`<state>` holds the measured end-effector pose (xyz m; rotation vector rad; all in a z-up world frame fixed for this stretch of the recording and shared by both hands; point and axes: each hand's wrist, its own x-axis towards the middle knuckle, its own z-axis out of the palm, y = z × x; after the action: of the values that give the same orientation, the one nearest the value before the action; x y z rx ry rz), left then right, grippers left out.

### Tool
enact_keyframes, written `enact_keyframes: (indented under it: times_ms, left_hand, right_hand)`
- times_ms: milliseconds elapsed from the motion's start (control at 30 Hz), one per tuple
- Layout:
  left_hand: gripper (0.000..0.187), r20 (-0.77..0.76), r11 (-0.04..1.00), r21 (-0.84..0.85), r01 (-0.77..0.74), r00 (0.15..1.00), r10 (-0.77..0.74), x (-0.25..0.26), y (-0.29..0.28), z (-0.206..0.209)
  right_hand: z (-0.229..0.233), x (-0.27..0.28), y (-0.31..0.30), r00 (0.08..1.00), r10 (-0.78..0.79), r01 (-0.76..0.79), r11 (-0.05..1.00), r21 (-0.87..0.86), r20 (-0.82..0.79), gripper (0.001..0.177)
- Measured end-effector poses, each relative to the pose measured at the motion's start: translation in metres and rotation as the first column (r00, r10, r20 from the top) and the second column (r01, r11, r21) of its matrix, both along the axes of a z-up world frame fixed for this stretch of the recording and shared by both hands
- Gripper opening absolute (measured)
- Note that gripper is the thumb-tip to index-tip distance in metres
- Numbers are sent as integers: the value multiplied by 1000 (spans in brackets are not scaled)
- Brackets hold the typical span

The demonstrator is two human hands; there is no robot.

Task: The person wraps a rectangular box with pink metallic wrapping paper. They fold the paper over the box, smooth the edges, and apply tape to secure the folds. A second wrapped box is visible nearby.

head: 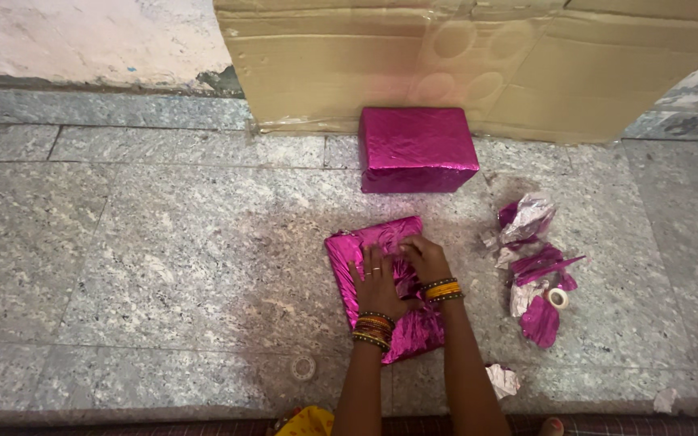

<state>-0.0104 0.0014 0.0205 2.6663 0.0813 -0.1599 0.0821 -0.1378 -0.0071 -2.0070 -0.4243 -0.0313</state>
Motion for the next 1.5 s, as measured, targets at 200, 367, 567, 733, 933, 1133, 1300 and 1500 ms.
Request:
enact_keyframes:
  times_ms: [200, 367, 567, 733, 933, 1133, 1300, 1500]
  left_hand:
    - [147, 36, 999, -36, -2, 999, 3, 0, 2, 10]
    - [145, -18, 977, -212, -23, 1000, 20, 0, 13, 21]
    - [132, 105, 961, -277, -24, 993, 55, -3, 20, 3]
    - [118, 211, 982, -184, -50, 974, 89, -10, 23, -12]
    - [113, 287, 994, -50, -99, 952, 110, -16, 25, -17]
    - [109, 189, 988, -64, -142, 970, 152, -18, 25, -14]
    - [112, 111, 987, -81, -139, 983, 147, -17, 26, -11]
    - [113, 89, 986, -86, -143, 984, 151, -18, 26, -11]
  right_hand:
    - [1, 1, 14, 991, 57, -59, 998, 9, 124, 11]
    - [1, -3, 24, 999, -5, 6, 999, 32, -32, 13]
    - [6, -10, 22, 972, 28, -2, 994, -110, 235, 10]
    - [8, -14, 25, 981, -18, 47, 988, -145, 195, 10]
    - [2, -16, 26, 955, 36, 20, 983, -185, 293, 11]
    - [-1, -21, 30, 914, 104, 14, 958, -286, 392, 10]
    - [3, -24, 30, 883, 175, -17, 939, -344, 435, 8]
    - [11, -27, 29, 861, 230, -57, 930, -363, 454, 11]
